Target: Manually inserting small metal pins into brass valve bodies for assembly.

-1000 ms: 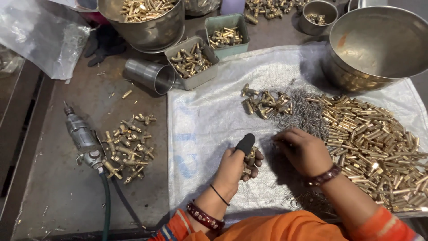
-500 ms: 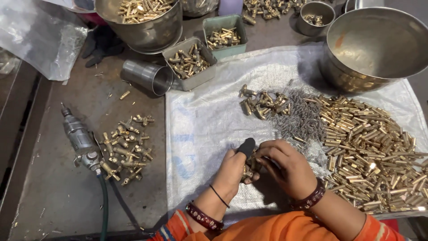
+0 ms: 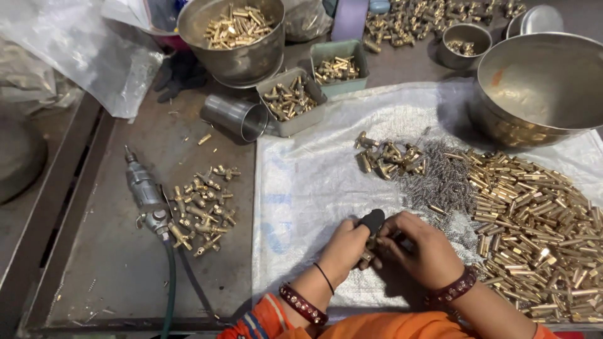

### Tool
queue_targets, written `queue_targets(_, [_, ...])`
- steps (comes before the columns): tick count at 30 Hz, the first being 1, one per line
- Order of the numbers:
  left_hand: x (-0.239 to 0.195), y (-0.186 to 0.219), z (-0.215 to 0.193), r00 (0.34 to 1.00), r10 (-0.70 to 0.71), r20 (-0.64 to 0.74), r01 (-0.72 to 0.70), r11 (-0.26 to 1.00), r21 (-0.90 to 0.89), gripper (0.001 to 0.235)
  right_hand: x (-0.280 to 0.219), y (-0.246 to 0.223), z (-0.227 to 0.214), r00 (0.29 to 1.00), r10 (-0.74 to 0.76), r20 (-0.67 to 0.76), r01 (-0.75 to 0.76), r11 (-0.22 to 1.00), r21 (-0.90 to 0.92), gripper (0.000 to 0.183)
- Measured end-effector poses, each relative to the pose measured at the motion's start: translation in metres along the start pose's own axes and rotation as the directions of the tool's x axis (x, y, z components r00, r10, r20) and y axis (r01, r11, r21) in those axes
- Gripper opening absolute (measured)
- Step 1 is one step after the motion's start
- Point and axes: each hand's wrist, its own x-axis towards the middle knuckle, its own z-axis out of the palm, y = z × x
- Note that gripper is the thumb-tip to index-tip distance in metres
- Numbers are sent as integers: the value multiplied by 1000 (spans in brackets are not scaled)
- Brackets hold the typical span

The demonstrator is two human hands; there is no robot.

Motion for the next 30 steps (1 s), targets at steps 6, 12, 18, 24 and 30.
queue_targets(6, [5, 6, -14, 974, 120, -190, -92, 984, 151, 40, -14, 20, -7, 978, -196, -67, 203, 970, 135, 22])
queue_targets(12, [-32, 37, -112, 712, 428, -557, -315, 903, 292, 45, -45, 56, -26, 982, -50, -180, 54, 998, 15, 18])
queue_targets(18, [-107, 56, -191, 189, 870, -456, 166, 429, 888, 29, -60, 75, -26, 946, 89, -312, -67, 994, 82, 24])
queue_targets(24, [-70, 91, -101, 503, 777, -378, -174, 519, 837, 32, -54, 62, -23, 960, 76, -271, -67, 997, 39, 25])
queue_targets(30, [30, 105, -12, 758, 633, -159, -152, 408, 900, 29, -58, 76, -24, 946, 12, -325, -11, 1000, 7, 23])
